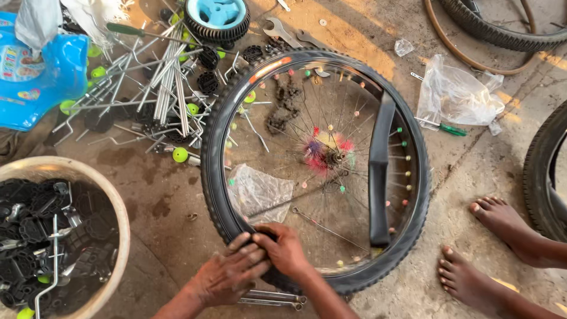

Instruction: The person removes an inner tube from a bicycle tire using tire levers and then fits the tire back onto the rim by hand. The person works on the wheel while sitting on the floor in a workshop.

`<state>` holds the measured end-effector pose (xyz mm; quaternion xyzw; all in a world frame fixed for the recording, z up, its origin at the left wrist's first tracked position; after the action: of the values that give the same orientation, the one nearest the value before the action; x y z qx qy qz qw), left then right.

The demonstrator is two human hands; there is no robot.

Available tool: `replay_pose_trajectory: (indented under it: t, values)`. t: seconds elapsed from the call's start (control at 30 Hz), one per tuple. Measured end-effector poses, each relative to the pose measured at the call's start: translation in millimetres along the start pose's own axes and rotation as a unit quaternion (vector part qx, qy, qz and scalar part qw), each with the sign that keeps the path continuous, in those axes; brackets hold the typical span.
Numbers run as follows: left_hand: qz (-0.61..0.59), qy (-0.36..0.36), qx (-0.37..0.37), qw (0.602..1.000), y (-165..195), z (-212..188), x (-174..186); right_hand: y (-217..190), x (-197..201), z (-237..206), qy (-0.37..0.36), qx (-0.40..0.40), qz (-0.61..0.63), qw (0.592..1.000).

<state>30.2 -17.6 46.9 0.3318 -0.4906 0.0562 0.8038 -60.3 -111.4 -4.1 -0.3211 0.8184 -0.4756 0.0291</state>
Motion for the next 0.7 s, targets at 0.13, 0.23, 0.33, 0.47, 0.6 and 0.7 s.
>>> replay_pose_trajectory:
  t: [0.13,0.23,0.33,0.47,0.6,0.7]
  values:
    - [0.113,0.013,-0.061,0.992,-15,6,20,14,18,-6,-0.090,-0.006,-0.033,0.995]
    - [0.123,0.023,-0.021,0.992,-31,15,37,24,32,-7,-0.107,0.001,-0.070,0.992]
    - [0.148,-0.014,-0.004,0.989,-37,29,35,22,48,-5,-0.026,0.051,-0.053,0.997]
    - [0.129,-0.050,-0.004,0.990,-46,51,16,7,49,-21,0.093,0.238,-0.147,0.956]
    - [0.055,-0.013,-0.030,0.998,-52,64,18,29,43,-16,0.028,0.207,-0.193,0.959]
    - [0.047,-0.108,0.036,0.992,-64,62,1,61,46,-4,-0.127,0.035,-0.168,0.977]
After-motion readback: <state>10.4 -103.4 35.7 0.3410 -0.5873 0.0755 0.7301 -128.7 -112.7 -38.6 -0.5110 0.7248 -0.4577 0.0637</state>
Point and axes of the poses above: each hand's wrist, its own z-axis towards the middle knuckle, its own x-axis out of the back of the hand, y = z × x, the point moved 9 cm from there along z, towards the middle knuckle, and after that the axes turned 12 degrees about -x, right-handed, at the moved point
